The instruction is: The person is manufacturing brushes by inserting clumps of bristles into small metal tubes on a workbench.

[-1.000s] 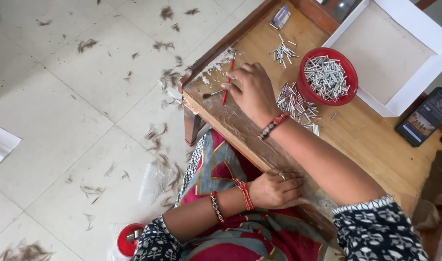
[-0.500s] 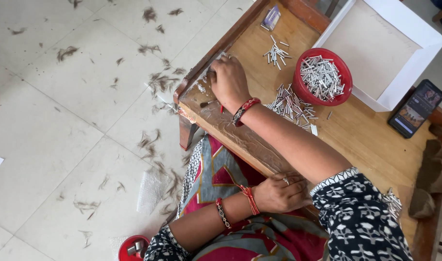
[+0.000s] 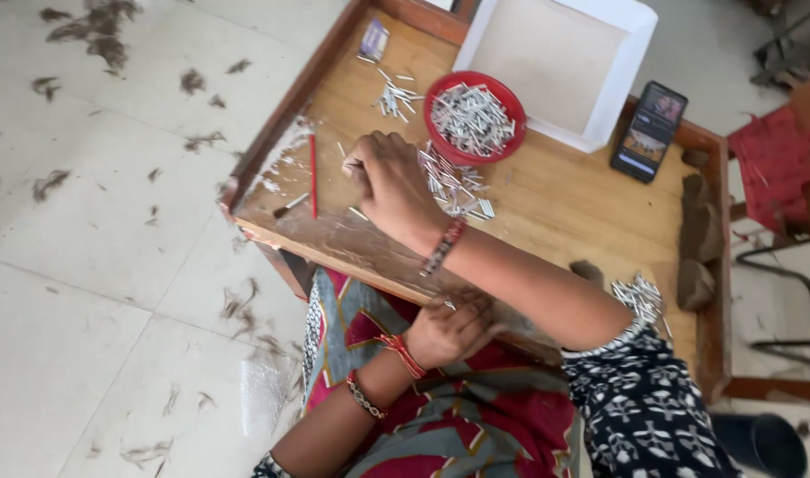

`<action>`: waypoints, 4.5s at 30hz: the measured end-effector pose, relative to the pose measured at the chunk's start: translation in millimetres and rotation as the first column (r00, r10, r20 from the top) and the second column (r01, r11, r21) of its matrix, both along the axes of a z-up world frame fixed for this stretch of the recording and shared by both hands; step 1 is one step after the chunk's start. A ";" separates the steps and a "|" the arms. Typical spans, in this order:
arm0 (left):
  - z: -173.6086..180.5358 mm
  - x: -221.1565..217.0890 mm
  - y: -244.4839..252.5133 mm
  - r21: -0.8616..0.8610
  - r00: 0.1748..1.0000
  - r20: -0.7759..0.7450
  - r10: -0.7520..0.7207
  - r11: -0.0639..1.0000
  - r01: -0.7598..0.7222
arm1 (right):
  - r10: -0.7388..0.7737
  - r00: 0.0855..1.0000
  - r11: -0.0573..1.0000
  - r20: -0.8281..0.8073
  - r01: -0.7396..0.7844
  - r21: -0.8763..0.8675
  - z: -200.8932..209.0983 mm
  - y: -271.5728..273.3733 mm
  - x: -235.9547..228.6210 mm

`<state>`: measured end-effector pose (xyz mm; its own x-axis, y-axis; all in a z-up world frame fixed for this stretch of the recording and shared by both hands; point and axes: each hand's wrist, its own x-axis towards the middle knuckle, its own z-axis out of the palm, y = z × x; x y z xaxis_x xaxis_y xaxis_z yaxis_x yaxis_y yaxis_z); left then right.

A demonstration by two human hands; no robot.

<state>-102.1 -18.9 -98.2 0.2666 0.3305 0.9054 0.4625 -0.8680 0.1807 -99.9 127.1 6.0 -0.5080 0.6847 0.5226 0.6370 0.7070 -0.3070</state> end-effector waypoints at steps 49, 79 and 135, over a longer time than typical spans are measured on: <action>88.6 128.9 54.3 -0.789 0.790 -0.151 -0.595 0.553 0.266 | -0.503 0.828 0.808 0.247 0.552 -0.208 -2.8 -251.0 289.8; 80.0 135.2 39.7 -0.758 0.816 -0.203 -0.541 0.615 0.219 | -0.480 0.838 0.836 0.260 0.526 -0.153 -1.6 -250.5 276.7; 47.3 -56.6 107.6 -0.520 0.891 -0.301 0.341 0.724 -0.453 | -0.512 0.839 0.852 -0.183 0.469 -0.234 3.6 -271.9 271.3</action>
<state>-158.7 88.7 -50.8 0.1246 0.8728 0.4718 0.8122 -0.3629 0.4568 171.4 -144.7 9.6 0.0386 0.9013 0.4314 0.7814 0.2418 -0.5752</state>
